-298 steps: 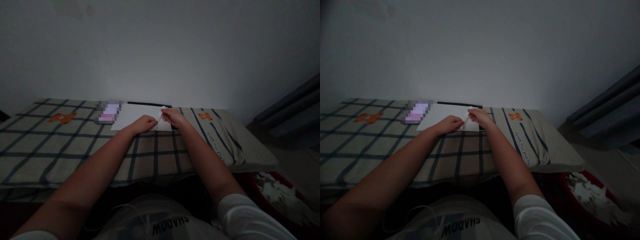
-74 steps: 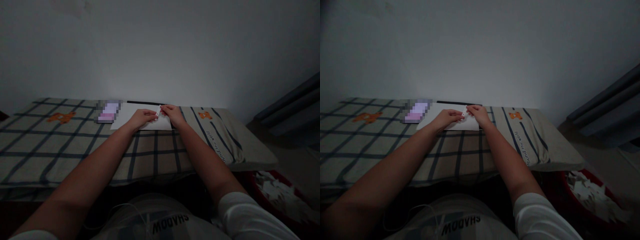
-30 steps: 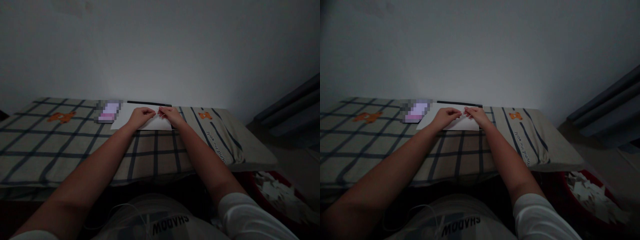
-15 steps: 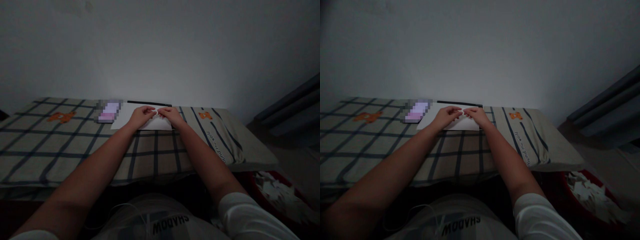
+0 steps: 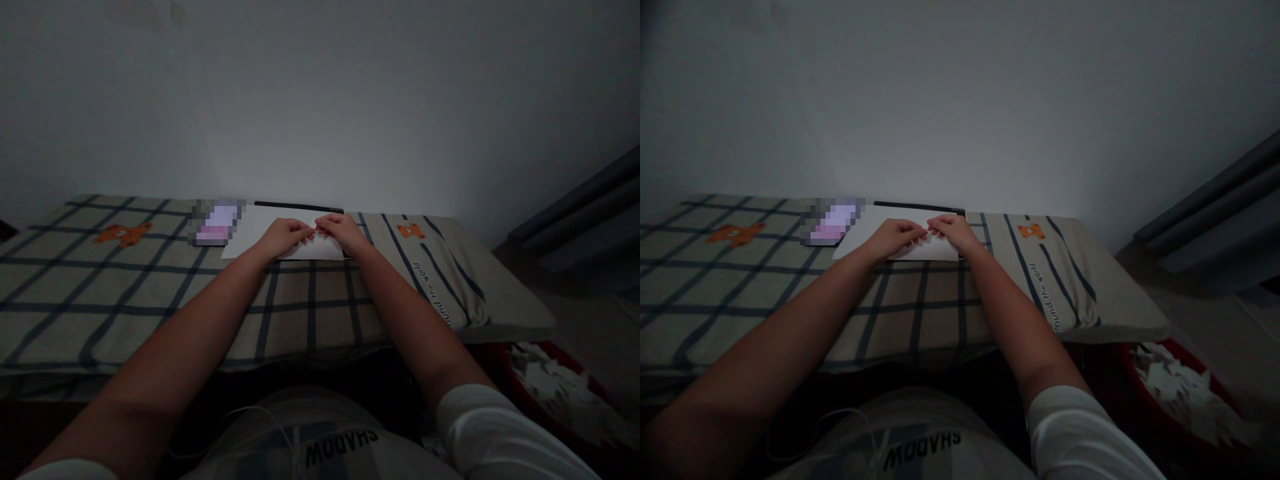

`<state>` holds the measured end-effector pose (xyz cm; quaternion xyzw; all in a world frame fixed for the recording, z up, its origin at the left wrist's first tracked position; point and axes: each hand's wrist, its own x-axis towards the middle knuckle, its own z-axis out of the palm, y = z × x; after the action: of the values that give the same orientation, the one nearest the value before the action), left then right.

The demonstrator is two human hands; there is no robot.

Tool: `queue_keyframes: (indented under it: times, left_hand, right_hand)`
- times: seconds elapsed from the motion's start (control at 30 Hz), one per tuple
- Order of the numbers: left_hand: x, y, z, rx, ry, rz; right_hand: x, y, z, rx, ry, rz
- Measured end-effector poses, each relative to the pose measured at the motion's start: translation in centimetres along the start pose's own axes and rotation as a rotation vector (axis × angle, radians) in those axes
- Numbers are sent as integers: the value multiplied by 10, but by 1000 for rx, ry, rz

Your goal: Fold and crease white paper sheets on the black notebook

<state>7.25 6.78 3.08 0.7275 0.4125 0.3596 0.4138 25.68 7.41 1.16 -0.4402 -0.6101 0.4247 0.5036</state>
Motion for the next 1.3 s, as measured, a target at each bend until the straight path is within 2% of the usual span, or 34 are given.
queue_keyframes:
  times: [0.4,0.63,0.83,1.1,1.3]
  left_hand:
    - [2,-4,1,-23,6,-60]
    - [1,-2,0,-48,102,-51]
    - [-1,0,2,-83,85,-100]
    - [0,-1,1,-141,143,-171]
    - [2,-2,2,-325,119,-206]
  right_hand:
    - [0,0,0,-1,-24,16]
    - [1,2,1,3,-12,3]
    - [-1,0,2,-40,16,-13]
    - [-8,-8,3,-156,-47,-138]
    - [-8,-8,2,-250,-79,-277]
